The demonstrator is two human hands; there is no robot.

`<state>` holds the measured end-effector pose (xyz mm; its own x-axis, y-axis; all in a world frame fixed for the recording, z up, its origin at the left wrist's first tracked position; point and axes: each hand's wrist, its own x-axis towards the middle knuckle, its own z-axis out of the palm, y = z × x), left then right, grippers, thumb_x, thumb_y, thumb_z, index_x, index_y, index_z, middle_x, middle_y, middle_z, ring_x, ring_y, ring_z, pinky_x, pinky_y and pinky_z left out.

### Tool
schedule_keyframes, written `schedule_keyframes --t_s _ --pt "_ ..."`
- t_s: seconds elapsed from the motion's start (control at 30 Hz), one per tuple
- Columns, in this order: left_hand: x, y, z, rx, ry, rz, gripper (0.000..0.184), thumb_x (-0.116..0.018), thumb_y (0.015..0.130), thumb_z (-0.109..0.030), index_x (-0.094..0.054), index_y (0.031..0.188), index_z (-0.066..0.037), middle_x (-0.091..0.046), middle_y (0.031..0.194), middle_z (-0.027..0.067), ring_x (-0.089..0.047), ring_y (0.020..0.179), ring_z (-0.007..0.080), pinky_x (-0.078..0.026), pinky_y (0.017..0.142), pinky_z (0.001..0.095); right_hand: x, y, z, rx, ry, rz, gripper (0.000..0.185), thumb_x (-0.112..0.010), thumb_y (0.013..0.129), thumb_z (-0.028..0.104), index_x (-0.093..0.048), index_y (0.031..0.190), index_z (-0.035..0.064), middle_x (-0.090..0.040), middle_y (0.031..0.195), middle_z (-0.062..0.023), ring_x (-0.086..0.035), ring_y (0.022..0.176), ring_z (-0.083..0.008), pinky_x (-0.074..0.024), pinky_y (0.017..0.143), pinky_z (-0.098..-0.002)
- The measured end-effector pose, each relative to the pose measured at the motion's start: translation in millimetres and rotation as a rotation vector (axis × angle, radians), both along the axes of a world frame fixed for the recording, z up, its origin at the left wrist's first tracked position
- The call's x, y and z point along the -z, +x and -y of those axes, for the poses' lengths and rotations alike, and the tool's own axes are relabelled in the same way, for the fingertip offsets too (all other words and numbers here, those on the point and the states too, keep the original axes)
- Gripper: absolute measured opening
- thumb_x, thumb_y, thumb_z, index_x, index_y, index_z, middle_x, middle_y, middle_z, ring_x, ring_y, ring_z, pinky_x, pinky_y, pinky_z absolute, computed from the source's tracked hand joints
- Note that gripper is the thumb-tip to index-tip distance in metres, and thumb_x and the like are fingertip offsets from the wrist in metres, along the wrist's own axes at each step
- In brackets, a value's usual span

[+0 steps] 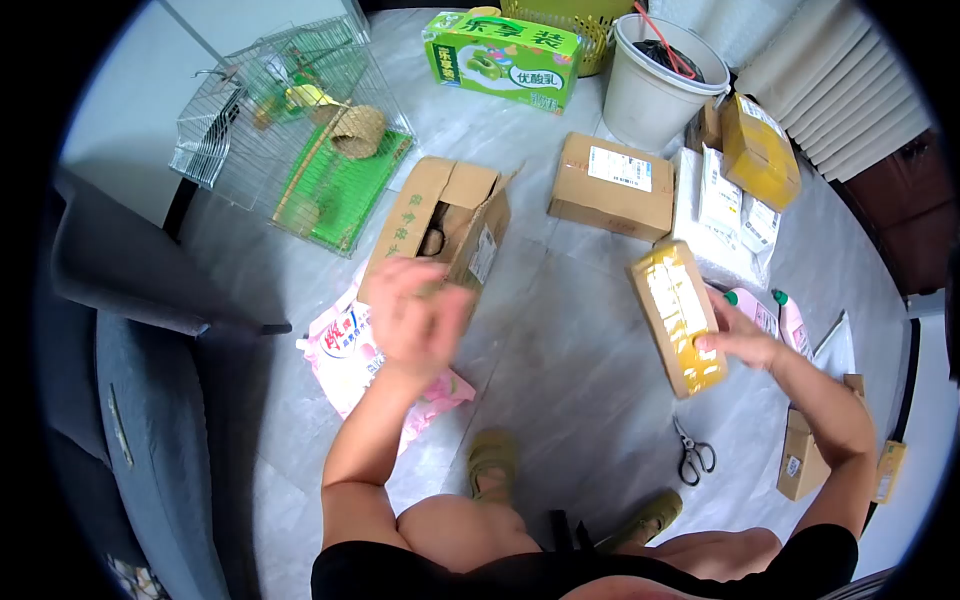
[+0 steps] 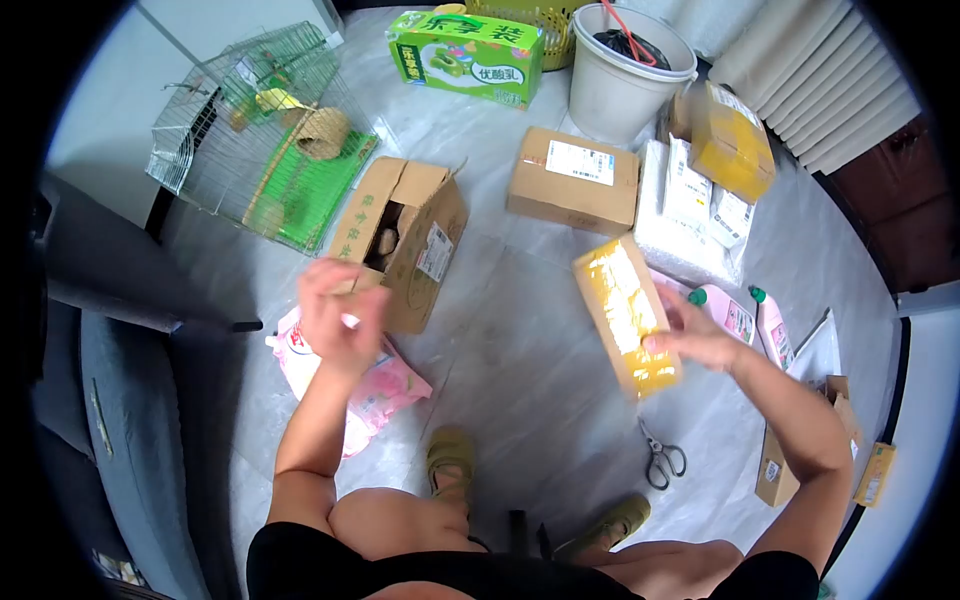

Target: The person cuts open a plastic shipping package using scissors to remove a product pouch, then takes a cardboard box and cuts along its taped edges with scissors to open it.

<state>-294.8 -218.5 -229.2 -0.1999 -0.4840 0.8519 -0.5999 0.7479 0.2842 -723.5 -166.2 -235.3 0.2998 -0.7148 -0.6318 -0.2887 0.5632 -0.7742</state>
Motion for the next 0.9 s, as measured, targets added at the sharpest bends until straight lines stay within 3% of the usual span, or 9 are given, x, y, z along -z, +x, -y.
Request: schedule_keyframes --t_s 0.07,0.13,0.2,0.27,0.57,0.67,0.73,0.77,0.9 --pt "-5 -34 -8 0.281 0.205 0.02 0.035 -0.083 0.065 -0.013 -0.062 0.091 -0.002 -0.06 0.114 0.0161 -0.057 0.106 0.0343 -0.047 0.087 0.0447 8 2 -25 -0.092 -0.079 -0.018 0.115 -0.084 0.069 0.036 -0.011 0.155 0.0121 -0.049 0.136 -0.0172 -0.045 0.129 -0.028 -0.0353 0.108 -0.0425" --pt "3 -73 -19 0.463 0.754 0.072 0.072 -0.085 0.066 -0.03 -0.054 0.123 0.001 -0.047 0.134 0.0205 -0.047 0.123 0.0357 -0.041 0.101 0.0449 11 9 -47 -0.143 -0.106 -0.009 0.115 -0.086 0.069 0.03 -0.011 0.154 0.0122 -0.048 0.137 -0.0136 -0.045 0.127 -0.0253 -0.0373 0.106 -0.0411" --pt "34 -103 -29 0.724 1.263 0.05 0.102 -0.084 0.068 -0.043 -0.03 0.147 -0.007 -0.037 0.142 0.019 -0.04 0.131 0.0305 -0.036 0.106 0.0438 2 26 -64 -0.129 -0.061 0.031 0.114 -0.086 0.069 0.026 -0.011 0.154 0.0117 -0.049 0.135 -0.0115 -0.046 0.125 -0.0236 -0.0394 0.102 -0.0396" --pt "40 -124 -38 0.82 1.25 0.083 0.109 -0.084 0.067 -0.044 -0.023 0.149 -0.005 -0.036 0.142 0.0188 -0.039 0.131 0.0307 -0.034 0.108 0.0408 14 27 -84 -0.158 -0.077 0.012 0.114 -0.086 0.069 0.018 -0.01 0.154 0.0123 -0.05 0.132 -0.008 -0.046 0.12 -0.021 -0.0424 0.094 -0.0382" --pt "48 -158 -62 0.791 1.176 0.256 0.11 -0.085 0.065 -0.035 -0.021 0.148 -0.001 -0.039 0.138 0.0198 -0.041 0.127 0.0336 -0.034 0.108 0.0403 60 9 -149 0.117 -0.367 -0.001 0.109 -0.084 0.071 0.02 -0.014 0.154 0.0147 -0.046 0.139 -0.0102 -0.045 0.125 -0.0224 -0.038 0.104 -0.0421" --pt "40 -164 -59 0.627 0.987 0.33 0.107 -0.085 0.063 -0.031 -0.025 0.147 -0.001 -0.04 0.136 0.0206 -0.04 0.127 0.0359 -0.034 0.108 0.0421 79 -35 -155 0.368 -0.447 -0.011 0.092 -0.08 0.077 0.019 -0.026 0.151 0.0124 -0.051 0.132 -0.0074 -0.05 0.118 -0.0185 -0.0431 0.1 -0.0385" --pt "40 -167 -58 0.562 0.829 0.395 0.105 -0.086 0.062 -0.028 -0.028 0.146 -0.001 -0.041 0.135 0.0209 -0.04 0.126 0.0373 -0.034 0.108 0.0434 111 -81 -161 0.49 -0.533 -0.134 0.065 -0.071 0.086 0.016 -0.041 0.143 0.0093 -0.059 0.115 -0.0028 -0.056 0.102 -0.0122 -0.0477 0.09 -0.0306" --pt "44 -168 -56 0.557 0.76 0.414 0.104 -0.086 0.061 -0.025 -0.03 0.145 -0.001 -0.042 0.134 0.021 -0.039 0.126 0.038 -0.034 0.108 0.0441 114 -93 -164 0.558 -0.593 -0.278 0.047 -0.065 0.092 0.014 -0.05 0.135 0.0071 -0.061 0.096 0.0017 -0.057 0.088 -0.0074 -0.0482 0.081 -0.0248" --pt "48 -186 -60 0.521 0.598 0.544 0.105 -0.088 0.056 -0.022 -0.032 0.144 -0.005 -0.04 0.134 0.0181 -0.042 0.119 0.0377 -0.043 0.099 0.0448 134 -134 -200 0.588 -0.534 -0.553 0.035 -0.063 0.091 0.012 -0.057 0.125 0.005 -0.066 0.089 -0.0054 -0.061 0.08 -0.0127 -0.0502 0.075 -0.0266"
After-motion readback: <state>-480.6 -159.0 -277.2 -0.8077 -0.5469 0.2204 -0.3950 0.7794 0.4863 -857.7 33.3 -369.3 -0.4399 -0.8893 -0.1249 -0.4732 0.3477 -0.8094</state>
